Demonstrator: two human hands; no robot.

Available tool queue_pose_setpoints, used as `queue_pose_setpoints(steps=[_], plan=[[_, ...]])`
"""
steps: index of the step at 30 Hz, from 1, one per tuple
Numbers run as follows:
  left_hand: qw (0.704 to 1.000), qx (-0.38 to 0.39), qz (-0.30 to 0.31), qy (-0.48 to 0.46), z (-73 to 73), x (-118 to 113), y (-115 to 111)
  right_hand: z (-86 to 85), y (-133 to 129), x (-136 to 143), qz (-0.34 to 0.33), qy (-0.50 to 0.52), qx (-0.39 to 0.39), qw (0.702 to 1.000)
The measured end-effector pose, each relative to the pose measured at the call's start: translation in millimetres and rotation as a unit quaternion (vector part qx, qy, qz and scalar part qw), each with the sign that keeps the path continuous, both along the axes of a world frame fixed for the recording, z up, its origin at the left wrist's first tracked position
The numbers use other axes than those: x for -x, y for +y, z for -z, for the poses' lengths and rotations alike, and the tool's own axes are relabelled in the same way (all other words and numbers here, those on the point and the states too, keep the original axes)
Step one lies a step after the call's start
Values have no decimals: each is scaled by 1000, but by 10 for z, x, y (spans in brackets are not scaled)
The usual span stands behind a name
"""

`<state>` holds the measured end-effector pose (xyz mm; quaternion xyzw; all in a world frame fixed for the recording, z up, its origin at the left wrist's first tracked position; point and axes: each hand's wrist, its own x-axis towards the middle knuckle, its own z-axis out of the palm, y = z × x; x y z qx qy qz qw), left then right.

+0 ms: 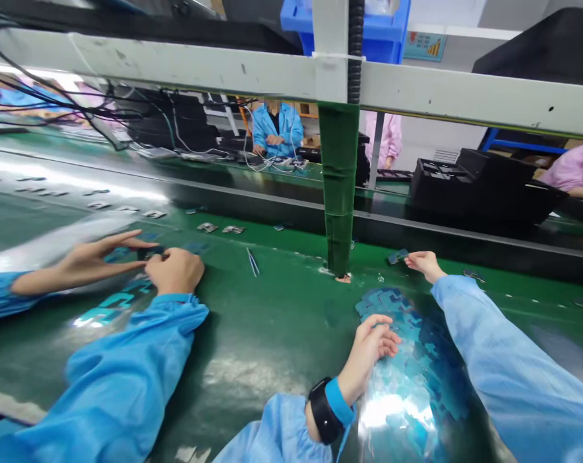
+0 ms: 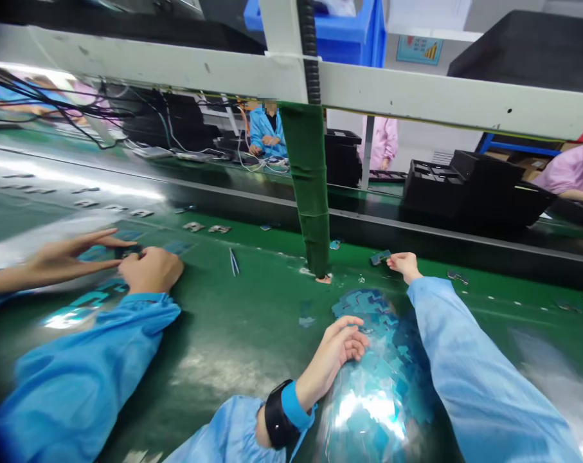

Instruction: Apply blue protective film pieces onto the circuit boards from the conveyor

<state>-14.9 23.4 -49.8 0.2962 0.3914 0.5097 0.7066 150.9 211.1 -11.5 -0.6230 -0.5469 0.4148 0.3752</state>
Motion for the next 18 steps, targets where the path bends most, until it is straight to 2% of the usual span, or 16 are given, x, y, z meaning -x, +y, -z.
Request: queue_pose_setpoints(steps=[2,4,6,8,10,12,13,15,18], plan=[[1000,-1,-7,2,-11,4,2,-28,31,-16,-2,-35,-13,999],[1000,-2,-15,3,-22,6,-3,-75,-111,-94,-19,-70,-31,997],[1000,-3,-30,3,-32,15,-5,-103,-449,-185,-55,-100,-51,992],[999,-3,-50,3,-42,31,0,-75,-956,-256,-108,-122,-72,984],[998,-2,-67,4,-54,52,12,32,-1534,-296,-170,-146,-88,971],[997,-1,-78,9,-68,71,28,199,-2041,-310,-276,-249,-132,919],[997,-1,-82,13,-76,79,35,289,-2230,-309,-303,-284,-134,900],[996,-2,-85,26,-94,89,50,446,-2451,-298,-319,-328,-139,878],[996,-7,-73,54,-111,98,72,554,-2474,-297,-285,-327,-158,887]])
